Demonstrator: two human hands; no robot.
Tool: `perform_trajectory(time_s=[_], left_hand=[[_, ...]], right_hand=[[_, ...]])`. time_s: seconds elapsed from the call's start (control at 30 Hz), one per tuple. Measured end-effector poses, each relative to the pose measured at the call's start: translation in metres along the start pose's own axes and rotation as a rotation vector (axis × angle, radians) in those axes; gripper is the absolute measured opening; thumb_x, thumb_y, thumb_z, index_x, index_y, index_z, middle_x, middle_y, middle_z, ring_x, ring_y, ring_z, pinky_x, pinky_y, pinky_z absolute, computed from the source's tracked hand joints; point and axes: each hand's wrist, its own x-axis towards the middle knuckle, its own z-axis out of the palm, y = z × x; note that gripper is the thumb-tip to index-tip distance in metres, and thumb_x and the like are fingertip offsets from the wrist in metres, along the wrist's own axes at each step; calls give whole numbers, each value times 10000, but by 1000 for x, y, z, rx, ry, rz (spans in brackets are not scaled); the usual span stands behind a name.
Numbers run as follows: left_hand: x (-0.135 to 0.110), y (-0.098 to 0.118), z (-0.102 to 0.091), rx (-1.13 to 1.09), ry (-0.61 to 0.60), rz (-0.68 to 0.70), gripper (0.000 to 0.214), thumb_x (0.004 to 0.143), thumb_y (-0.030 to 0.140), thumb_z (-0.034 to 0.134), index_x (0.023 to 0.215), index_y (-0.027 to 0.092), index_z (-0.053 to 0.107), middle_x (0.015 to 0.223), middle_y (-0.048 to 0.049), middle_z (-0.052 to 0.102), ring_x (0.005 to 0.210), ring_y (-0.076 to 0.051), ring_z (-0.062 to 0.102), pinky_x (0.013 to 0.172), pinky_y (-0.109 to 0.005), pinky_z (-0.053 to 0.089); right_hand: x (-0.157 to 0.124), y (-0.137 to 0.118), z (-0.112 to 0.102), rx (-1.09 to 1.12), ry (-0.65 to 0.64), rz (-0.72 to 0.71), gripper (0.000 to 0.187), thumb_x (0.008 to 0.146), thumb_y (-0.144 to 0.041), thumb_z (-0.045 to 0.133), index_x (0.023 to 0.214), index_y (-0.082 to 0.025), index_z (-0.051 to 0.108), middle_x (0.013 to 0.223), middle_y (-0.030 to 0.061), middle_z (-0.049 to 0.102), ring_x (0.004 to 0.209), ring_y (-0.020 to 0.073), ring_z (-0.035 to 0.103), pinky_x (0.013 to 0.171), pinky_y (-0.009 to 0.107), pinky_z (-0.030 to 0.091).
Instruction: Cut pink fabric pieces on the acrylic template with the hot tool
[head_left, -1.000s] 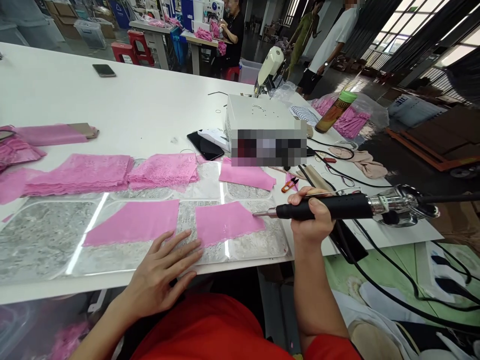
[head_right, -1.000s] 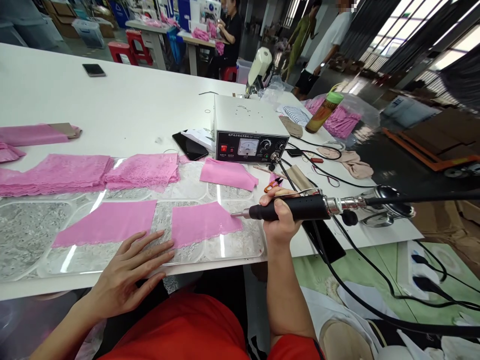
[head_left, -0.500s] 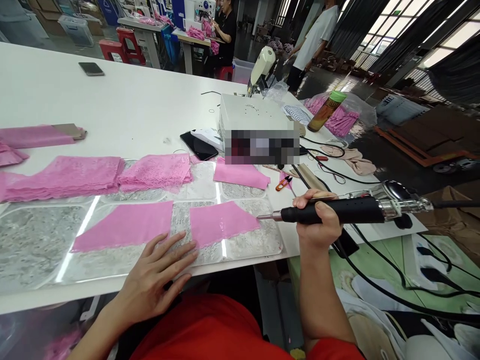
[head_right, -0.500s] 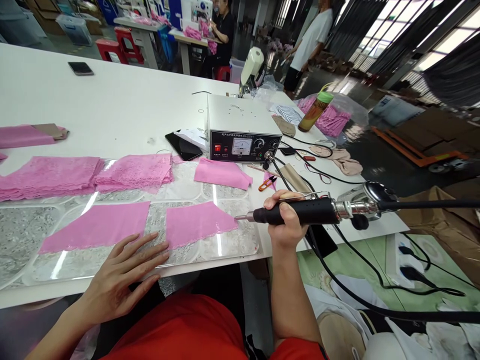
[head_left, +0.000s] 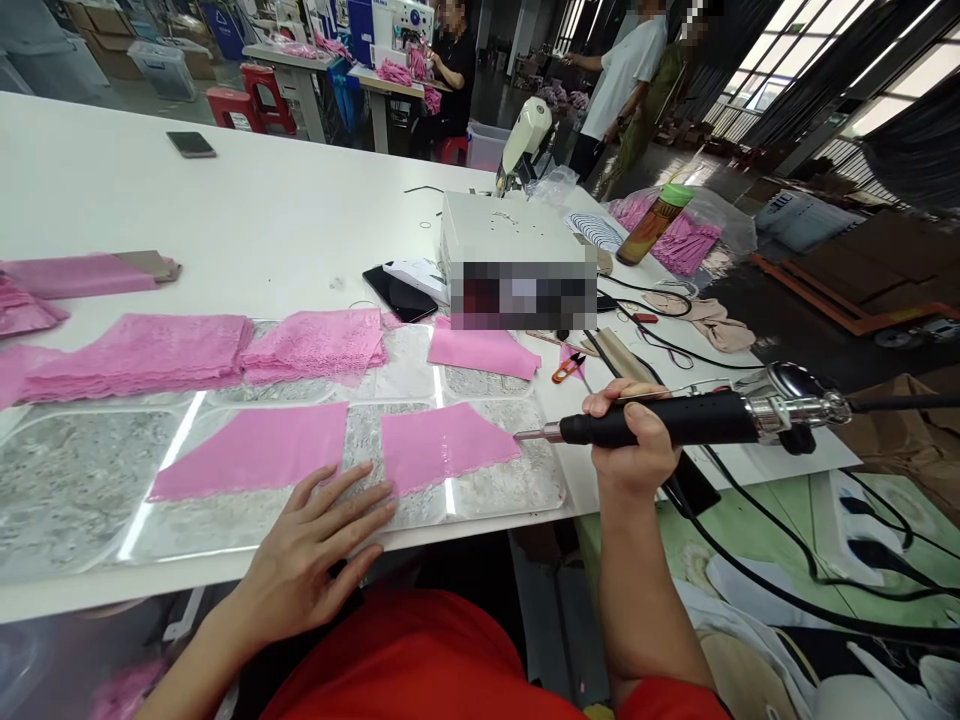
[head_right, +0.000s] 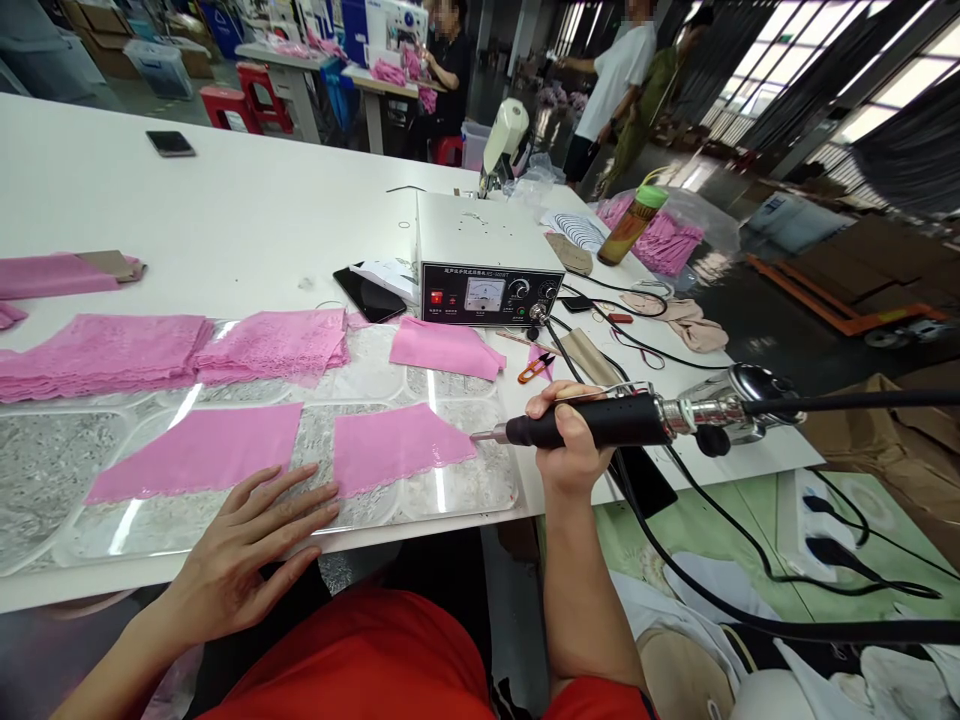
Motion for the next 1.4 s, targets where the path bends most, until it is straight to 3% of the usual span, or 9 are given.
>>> perform_trajectory(time_s=[0.23,0.4,0.6,0.7,0.77,0.87,0.97,1.23,1.4], left_hand=[[0,-1,1,17,-2,16,470,872,150,572,1332,245,551,1311,-46,634,1345,-283,460,1120,-466,318],[-1,1,-2,10,9,45,417,881,130,557,1290,211,567,1291,-71,636,1325,-282,464,1094,-452,341],[30,24,0,-50,133,30,232,920,72,477,1064,173,628,944,-76,666,943,-193,606,851,-316,494],[70,34,17,-18,14,40,166,899,105,477,851,187,613,779,-54,613,733,-188,565,668,-309,488],[101,39,32,34,-126,5,82,859,171,554,793,185,600,803,-66,624,757,-215,576,680,-339,500],[141,48,51,85,-410,-86,212,846,355,611,913,156,633,919,-108,655,889,-283,610,780,-413,524],[167,58,64,113,-559,-142,351,861,412,585,1033,109,629,1013,-161,656,974,-326,618,814,-445,529],[187,54,84,112,-605,-190,234,862,55,490,1050,80,628,1015,-173,671,968,-297,657,801,-427,546],[183,48,69,3,-538,-331,207,964,276,557,1090,124,618,1063,-78,653,953,-197,647,848,-400,550]], right_hand=[[-1,-2,1,7,-3,1,78,612,-223,583,675,-179,565,692,-24,574,504,97,526,539,294,461],[5,-6,-11,46,170,-49,113,613,-238,562,712,-185,562,702,-28,588,498,89,528,557,288,477],[6,1,-41,0,336,-147,147,653,-177,655,766,-189,561,746,-42,631,529,94,572,622,301,532],[5,10,-54,-21,364,-118,136,699,-206,704,778,-195,594,761,-42,646,597,103,603,692,312,554],[4,14,-59,-49,367,-96,122,729,-243,704,806,-199,621,770,-37,651,658,113,612,714,313,548],[-2,14,-63,-94,390,-51,180,720,-288,717,849,-186,644,795,-21,653,694,122,599,730,323,530],[-9,11,-67,-129,417,-28,256,685,-321,737,877,-185,637,891,0,656,736,136,596,757,337,520],[-27,17,-77,-240,367,-18,378,696,-402,732,996,-205,613,1006,23,650,859,165,610,872,362,510],[-43,8,-75,-374,348,-37,390,724,-422,712,1022,-189,617,1072,53,646,987,207,601,979,421,473]])
